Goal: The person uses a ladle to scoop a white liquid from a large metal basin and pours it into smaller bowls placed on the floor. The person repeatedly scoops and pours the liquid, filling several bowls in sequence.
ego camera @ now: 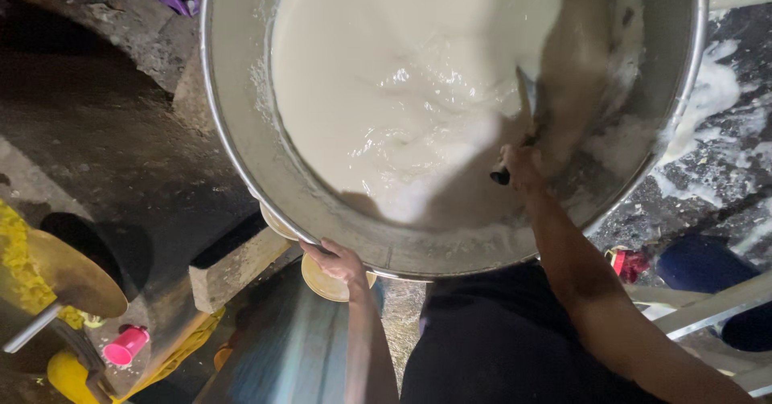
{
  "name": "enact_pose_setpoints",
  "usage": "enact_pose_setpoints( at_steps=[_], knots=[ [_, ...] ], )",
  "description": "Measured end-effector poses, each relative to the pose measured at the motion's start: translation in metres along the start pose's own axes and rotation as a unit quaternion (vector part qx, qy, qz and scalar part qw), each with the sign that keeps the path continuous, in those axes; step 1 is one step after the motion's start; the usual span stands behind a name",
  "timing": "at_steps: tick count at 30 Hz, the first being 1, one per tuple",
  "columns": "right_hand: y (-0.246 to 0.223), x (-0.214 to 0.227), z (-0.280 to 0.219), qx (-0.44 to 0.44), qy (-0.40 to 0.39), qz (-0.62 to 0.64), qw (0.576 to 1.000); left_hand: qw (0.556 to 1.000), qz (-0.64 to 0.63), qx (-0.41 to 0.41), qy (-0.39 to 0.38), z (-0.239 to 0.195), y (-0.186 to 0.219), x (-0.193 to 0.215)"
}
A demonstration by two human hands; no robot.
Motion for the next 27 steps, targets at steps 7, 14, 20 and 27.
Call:
enact_pose_setpoints(
  at_steps=[7,14,20,27],
  knots=[
    [-0.061,-0.057,-0.009,0.03,-0.022,-0.019,0.999,0.998,0.0,0.06,-0.015,-0.003,-0.008,-0.002],
    [-0.151,-0.118,-0.051,0.083,-0.038,-0.07,0.993,0.999,-0.008,0.03,-0.008,-0.003,-0.004,-0.002],
    [-0.227,-0.165,-0.109,0.245,-0.095,-0.138,0.955,1.0,-0.01,0.023,0.0,-0.004,-0.006,-0.003],
    [-0.269,-0.213,-0.179,0.402,-0.097,-0.344,0.843,0.998,-0.008,0.059,-0.017,-0.004,-0.005,-0.005]
  ],
)
Point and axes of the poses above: each hand's wrist, its own z-axis towards the middle knuckle, its own x-axis out of the back of the hand, y = z × x, the point moved 10 cm from there along z, towards the middle knuckle, and after that the axes turned 1 degree about -z, right-handed, at the moved point
